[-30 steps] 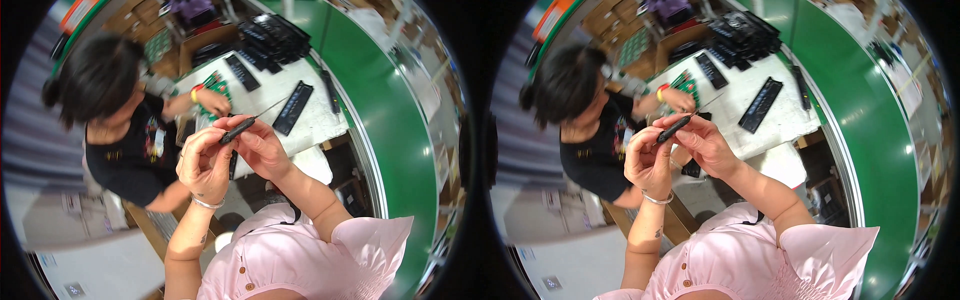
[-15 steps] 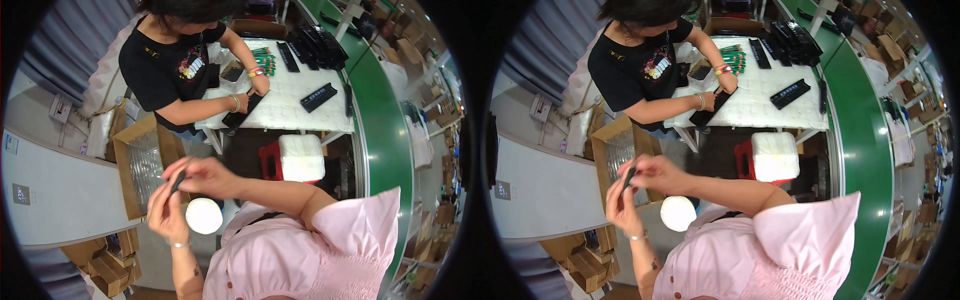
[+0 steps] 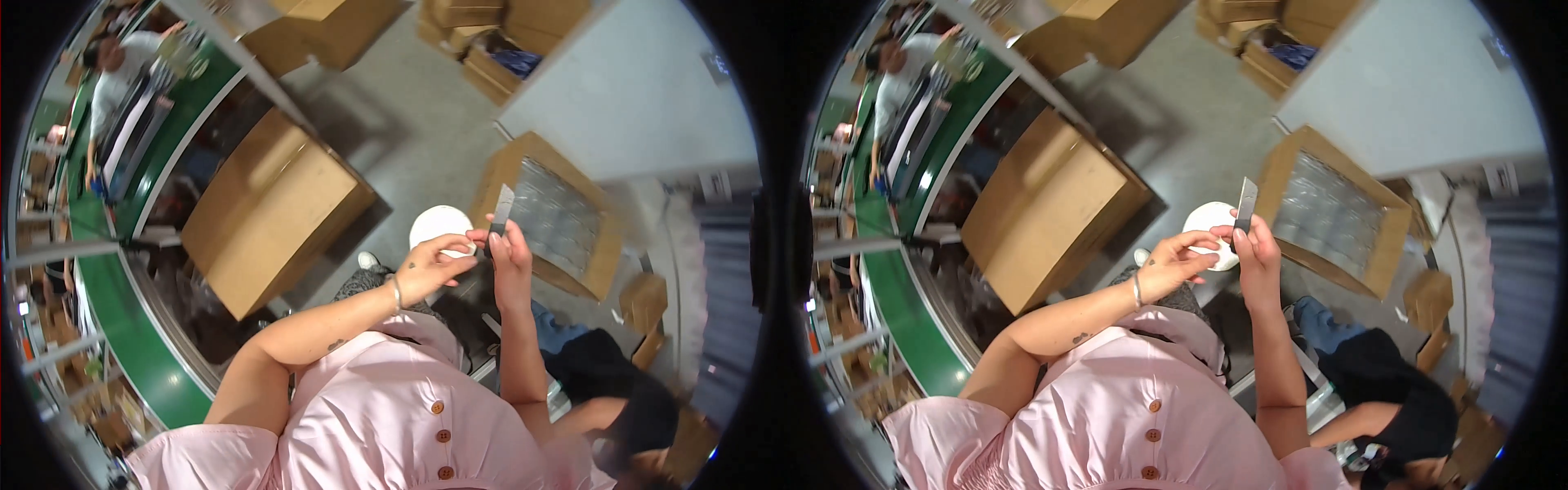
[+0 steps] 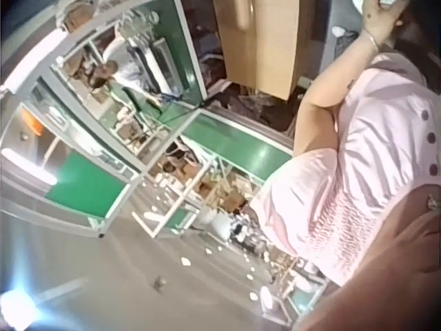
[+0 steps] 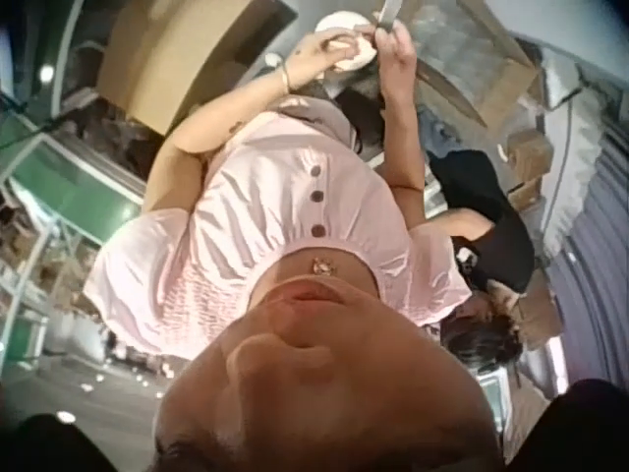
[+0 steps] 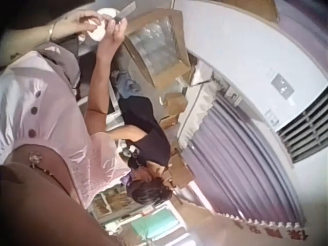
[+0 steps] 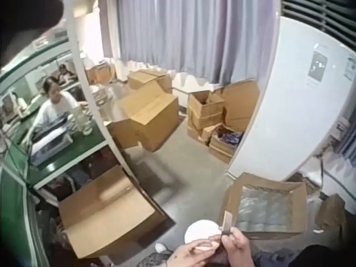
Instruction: Assemble circuit boards into plastic housings and secure them using an electric screwdriver.
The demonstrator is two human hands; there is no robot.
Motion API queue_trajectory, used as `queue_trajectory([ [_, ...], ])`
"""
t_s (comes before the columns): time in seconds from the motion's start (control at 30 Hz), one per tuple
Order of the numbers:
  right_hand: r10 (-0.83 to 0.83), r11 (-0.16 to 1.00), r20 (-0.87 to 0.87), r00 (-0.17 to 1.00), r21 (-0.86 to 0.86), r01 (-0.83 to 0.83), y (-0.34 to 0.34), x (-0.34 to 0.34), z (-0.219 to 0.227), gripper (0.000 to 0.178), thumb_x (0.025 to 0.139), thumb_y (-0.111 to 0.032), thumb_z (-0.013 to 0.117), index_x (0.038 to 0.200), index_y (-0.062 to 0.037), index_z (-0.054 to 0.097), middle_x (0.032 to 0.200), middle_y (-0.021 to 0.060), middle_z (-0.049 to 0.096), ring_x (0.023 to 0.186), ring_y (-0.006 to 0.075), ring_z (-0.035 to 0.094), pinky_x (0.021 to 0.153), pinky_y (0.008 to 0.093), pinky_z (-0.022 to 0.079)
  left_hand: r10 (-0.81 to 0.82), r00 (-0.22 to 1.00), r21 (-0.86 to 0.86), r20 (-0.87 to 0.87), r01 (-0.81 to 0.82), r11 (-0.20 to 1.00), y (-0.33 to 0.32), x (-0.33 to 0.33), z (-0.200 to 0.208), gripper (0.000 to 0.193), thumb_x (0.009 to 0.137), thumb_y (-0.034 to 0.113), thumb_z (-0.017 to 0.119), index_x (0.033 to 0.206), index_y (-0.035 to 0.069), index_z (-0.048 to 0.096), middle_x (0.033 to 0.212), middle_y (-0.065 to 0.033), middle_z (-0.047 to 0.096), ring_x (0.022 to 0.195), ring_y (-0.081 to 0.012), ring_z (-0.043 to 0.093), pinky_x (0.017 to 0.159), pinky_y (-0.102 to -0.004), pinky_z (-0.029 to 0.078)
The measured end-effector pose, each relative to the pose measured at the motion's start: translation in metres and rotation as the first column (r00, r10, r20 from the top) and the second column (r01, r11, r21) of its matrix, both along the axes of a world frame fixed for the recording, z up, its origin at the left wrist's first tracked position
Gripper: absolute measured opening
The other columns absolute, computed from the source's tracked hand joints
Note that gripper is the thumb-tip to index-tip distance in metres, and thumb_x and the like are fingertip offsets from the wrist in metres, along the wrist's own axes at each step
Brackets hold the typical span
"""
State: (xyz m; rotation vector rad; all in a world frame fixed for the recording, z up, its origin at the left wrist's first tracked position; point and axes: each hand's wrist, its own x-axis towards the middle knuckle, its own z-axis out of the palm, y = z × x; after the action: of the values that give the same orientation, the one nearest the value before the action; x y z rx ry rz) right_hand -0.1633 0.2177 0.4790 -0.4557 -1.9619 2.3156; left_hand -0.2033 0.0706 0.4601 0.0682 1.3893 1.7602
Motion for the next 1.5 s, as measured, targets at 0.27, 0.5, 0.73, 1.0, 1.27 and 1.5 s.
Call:
queue_trajectory([
  [0.27, 0.442, 0.855, 0.432, 0.786, 0.062, -0.515, -0.074, -0.093, -0.134, 0.024, 0.089, -0.024, 0.044, 0.096, -0.0035, 0.054, 0.069, -0.0009, 0.052, 0.059, 0.0065, 0.042, 0.055, 0.0229, 0.037, 0.657, 0.731, -0.453, 0.186, -0.529, 0.717, -0.198, 0.035, -0.114, 0.021, 0.084, 0.014, 0.059, 0.104, 0.009, 0.057, 0.089, 0.0008, 0.06, 0.076, -0.0092, 0.056, 0.064, -0.0235, 0.047],
  [0.5, 0.445, 0.704, 0.277, 0.852, 0.479, -0.524, -0.183, -0.233, -0.286, 0.015, 0.087, -0.021, 0.048, 0.089, -0.0071, 0.054, 0.07, 0.015, 0.058, 0.069, 0.0333, 0.058, 0.062, 0.0397, 0.045, 0.818, 0.512, -0.647, 0.262, -0.536, 0.543, -0.304, 0.051, -0.204, 0.018, 0.084, 0.018, 0.058, 0.101, 0.011, 0.057, 0.092, -0.0019, 0.061, 0.081, -0.0132, 0.058, 0.067, -0.0266, 0.048],
  [0.73, 0.459, 0.429, 0.175, 0.871, 0.815, -0.39, -0.241, -0.366, -0.388, 0.025, 0.085, -0.029, 0.051, 0.081, -0.0069, 0.06, 0.066, 0.0147, 0.058, 0.065, 0.035, 0.056, 0.057, 0.0414, 0.042, 0.848, 0.33, -0.68, 0.415, -0.506, 0.53, -0.31, 0.055, -0.259, 0.015, 0.084, 0.014, 0.059, 0.098, 0.01, 0.058, 0.089, -0.002, 0.062, 0.075, -0.0108, 0.059, 0.062, -0.0237, 0.049],
  [1.0, 0.583, 0.28, 0.399, 0.707, 0.719, -0.636, -0.244, -0.398, -0.407, 0.023, 0.085, -0.03, 0.052, 0.079, -0.0094, 0.059, 0.063, 0.0128, 0.057, 0.061, 0.0337, 0.055, 0.054, 0.0403, 0.042, 0.828, 0.154, -0.679, 0.539, -0.503, 0.535, -0.264, 0.048, -0.263, 0.016, 0.085, 0.013, 0.057, 0.1, 0.006, 0.058, 0.09, -0.0038, 0.062, 0.077, -0.0121, 0.06, 0.064, -0.0245, 0.05],
  [1.27, 0.783, -0.11, 0.497, 0.375, 0.703, -0.703, -0.247, -0.43, -0.391, 0.022, 0.086, -0.03, 0.048, 0.082, -0.0113, 0.058, 0.069, 0.0124, 0.061, 0.068, 0.0359, 0.057, 0.058, 0.0457, 0.045, 0.816, 0.164, -0.649, 0.555, -0.529, 0.547, -0.235, 0.012, -0.262, 0.019, 0.086, 0.016, 0.056, 0.103, 0.007, 0.056, 0.094, -0.0039, 0.061, 0.078, -0.011, 0.058, 0.067, -0.024, 0.049],
  [1.5, 0.74, -0.099, 0.534, 0.408, 0.687, -0.72, -0.229, -0.384, -0.389, 0.023, 0.086, -0.03, 0.048, 0.082, -0.0099, 0.057, 0.069, 0.0143, 0.06, 0.069, 0.0362, 0.058, 0.059, 0.0467, 0.045, 0.821, 0.185, -0.632, 0.54, -0.556, 0.54, -0.232, 0.002, -0.254, 0.02, 0.086, 0.017, 0.056, 0.104, 0.008, 0.056, 0.094, -0.0032, 0.062, 0.08, -0.0105, 0.059, 0.067, -0.0244, 0.049],
])
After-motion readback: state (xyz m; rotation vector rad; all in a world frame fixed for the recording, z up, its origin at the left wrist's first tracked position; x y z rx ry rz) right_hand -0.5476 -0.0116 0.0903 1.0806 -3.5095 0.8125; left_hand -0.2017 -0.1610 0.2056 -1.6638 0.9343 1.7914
